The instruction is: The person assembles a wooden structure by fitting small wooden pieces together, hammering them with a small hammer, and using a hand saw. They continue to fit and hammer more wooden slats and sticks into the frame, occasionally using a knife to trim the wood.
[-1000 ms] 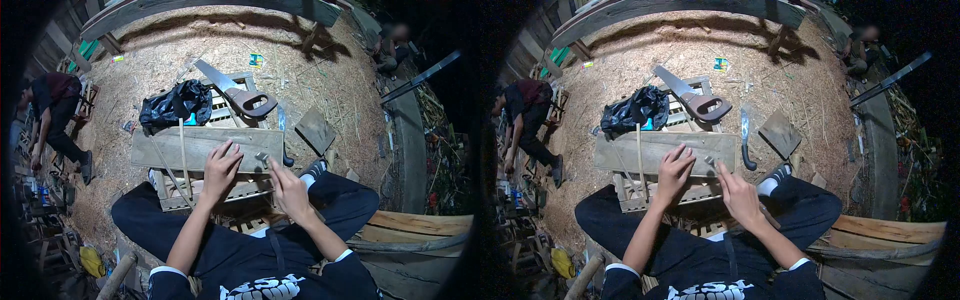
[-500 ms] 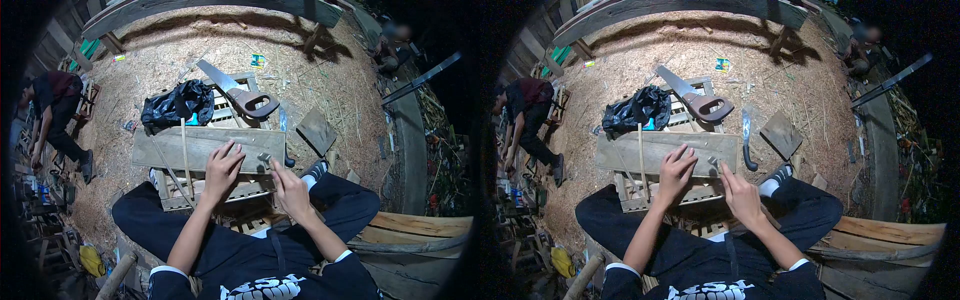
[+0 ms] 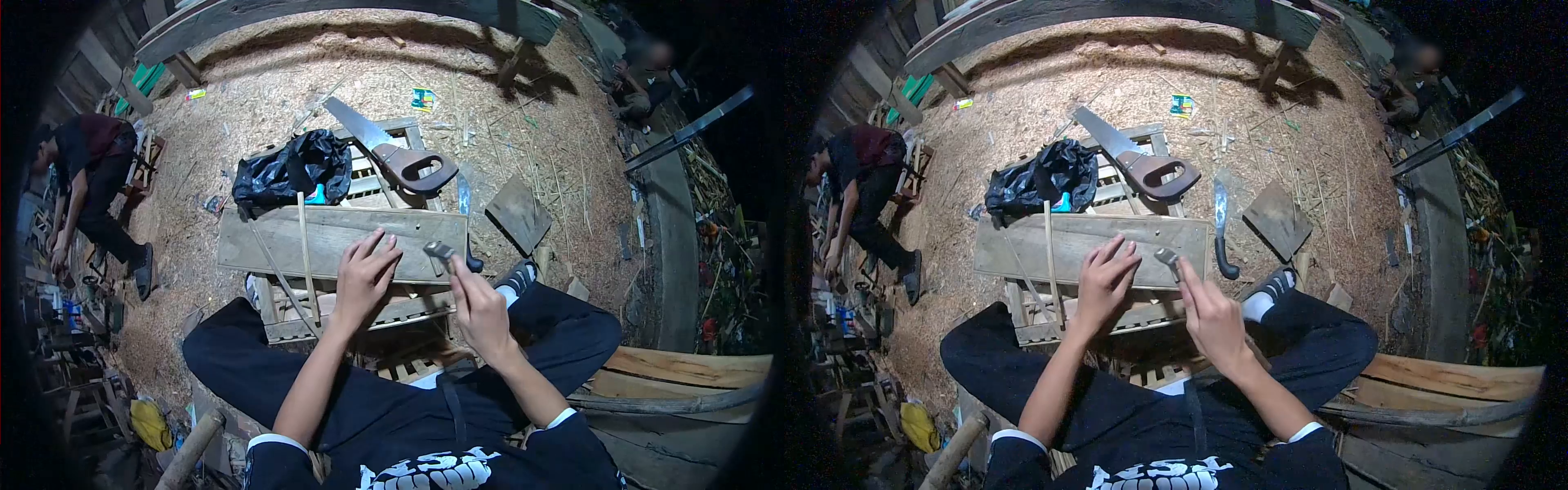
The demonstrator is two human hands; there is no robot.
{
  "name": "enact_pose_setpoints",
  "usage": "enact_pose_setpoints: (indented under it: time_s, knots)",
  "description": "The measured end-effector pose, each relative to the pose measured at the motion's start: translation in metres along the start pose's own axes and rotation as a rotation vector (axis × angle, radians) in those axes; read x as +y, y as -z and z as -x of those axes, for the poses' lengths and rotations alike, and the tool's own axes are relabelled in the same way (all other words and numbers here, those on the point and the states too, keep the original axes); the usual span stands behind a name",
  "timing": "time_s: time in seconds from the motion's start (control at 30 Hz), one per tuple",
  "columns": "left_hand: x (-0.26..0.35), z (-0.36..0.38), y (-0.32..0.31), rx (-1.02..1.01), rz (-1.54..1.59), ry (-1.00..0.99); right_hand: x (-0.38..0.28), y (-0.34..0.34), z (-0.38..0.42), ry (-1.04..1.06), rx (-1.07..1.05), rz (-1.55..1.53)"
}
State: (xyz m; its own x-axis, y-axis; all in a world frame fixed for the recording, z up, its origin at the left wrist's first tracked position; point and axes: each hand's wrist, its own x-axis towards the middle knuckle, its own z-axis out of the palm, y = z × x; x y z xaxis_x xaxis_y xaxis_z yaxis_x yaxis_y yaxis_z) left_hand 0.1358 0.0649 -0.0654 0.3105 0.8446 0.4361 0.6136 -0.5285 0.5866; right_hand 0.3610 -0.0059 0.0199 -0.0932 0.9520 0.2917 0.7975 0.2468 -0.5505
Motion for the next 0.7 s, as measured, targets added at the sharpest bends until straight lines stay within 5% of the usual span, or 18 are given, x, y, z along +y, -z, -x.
enact_pose_setpoints:
  time_s: [0.27, 0.47, 0.53, 0.7]
  knots:
    - [0.004, 0.004, 0.000, -0.021, 0.001, 0.008, 0.017, -0.014, 0.013, -0.050, -0.229, 0.169]
    - [0.001, 0.002, 0.000, -0.015, 0.009, 0.011, 0.012, -0.017, 0.015, -0.018, 0.062, -0.024]
    - [-0.001, 0.001, -0.001, -0.016, 0.009, 0.013, 0.019, -0.028, 0.021, -0.056, -0.172, 0.122]
    - [0.001, 0.004, -0.001, -0.024, 0.005, 0.009, 0.013, -0.006, 0.005, -0.064, -0.171, 0.113]
